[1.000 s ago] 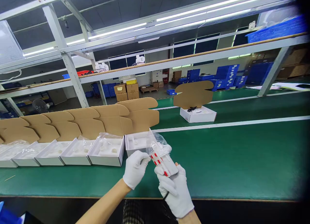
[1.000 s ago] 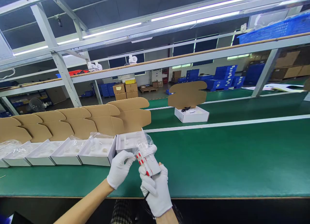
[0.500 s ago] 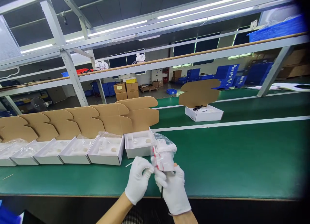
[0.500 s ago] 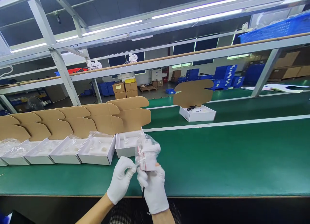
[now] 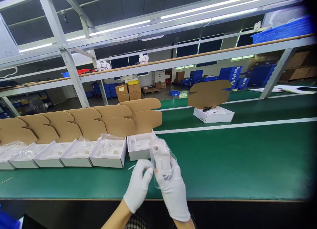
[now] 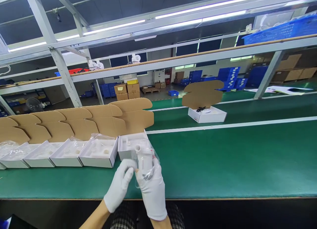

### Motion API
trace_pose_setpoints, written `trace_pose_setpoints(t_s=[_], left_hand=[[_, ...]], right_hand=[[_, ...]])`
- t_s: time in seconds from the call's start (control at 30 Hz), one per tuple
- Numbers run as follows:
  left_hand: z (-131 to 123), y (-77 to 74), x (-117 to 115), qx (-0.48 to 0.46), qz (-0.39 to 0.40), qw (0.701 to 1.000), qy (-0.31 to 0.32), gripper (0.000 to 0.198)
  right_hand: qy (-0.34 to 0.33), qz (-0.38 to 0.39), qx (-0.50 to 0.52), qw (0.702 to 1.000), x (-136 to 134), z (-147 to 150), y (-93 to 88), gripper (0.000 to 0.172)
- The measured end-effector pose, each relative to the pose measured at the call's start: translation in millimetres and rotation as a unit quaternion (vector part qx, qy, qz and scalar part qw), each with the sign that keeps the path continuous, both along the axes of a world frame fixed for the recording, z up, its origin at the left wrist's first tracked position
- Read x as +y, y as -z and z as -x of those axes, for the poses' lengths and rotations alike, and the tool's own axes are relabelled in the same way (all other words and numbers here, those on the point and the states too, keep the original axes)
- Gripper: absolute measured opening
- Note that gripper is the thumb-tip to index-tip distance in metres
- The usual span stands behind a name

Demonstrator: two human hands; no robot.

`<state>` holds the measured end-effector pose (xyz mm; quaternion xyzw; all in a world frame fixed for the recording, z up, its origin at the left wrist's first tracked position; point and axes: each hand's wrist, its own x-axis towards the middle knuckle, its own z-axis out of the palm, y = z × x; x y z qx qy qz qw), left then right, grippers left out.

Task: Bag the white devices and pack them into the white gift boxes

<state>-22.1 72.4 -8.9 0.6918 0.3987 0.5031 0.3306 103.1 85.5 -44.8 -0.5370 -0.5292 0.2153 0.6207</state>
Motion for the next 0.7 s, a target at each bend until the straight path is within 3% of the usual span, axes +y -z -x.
trace_pose_setpoints(t_s=[0.07, 0.17, 0.23, 0.3, 0.37, 0.43, 0.53, 0.63, 0.7], left_hand=[[-3.0, -5.1, 8.6, -0.151, 0.112, 0.982, 0.031, 0.044], [-10.8, -2.6, 20.6, -0.347, 0.239, 0.899, 0.121, 0.06], [-15.1, 4.5, 24.0, -0.402, 0.28, 0.861, 0.138, 0.058], [-17.8, 11.2, 23.0, -0.411, 0.289, 0.853, 0.142, 0.056], [-19.2, 14.4, 19.6, -0.436, 0.297, 0.837, 0.146, 0.054], [-19.5, 14.2, 16.2, -0.472, 0.316, 0.808, 0.156, 0.052], [-17.4, 11.9, 12.6, -0.521, 0.354, 0.757, 0.173, 0.054], [-12.3, 10.5, 9.0, -0.534, 0.367, 0.74, 0.179, 0.052], [-8.7, 8.6, 6.5, -0.521, 0.349, 0.759, 0.174, 0.044]], right_hand=[[0.028, 0.008, -0.078, 0.997, -5.1, 4.8, 3.0, 0.08], [0.043, -0.012, -0.175, 0.983, -9.7, 4.7, 3.1, 0.061], [0.099, -0.064, -0.22, 0.968, -7.4, -2.6, -2.4, 0.048], [0.156, -0.15, -0.248, 0.944, -0.3, -13.0, -12.0, 0.042], [0.171, -0.237, -0.282, 0.914, 8.0, -23.3, -21.5, 0.029], [0.146, -0.287, -0.326, 0.889, 11.9, -32.4, -25.1, 0.012], [0.084, -0.315, -0.381, 0.865, 0.8, -47.4, -12.5, 0.022], [-0.08, -0.324, -0.401, 0.853, -23.8, -71.0, 10.1, 0.033], [-0.227, -0.28, -0.388, 0.848, -35.3, -89.0, 16.8, 0.032]])
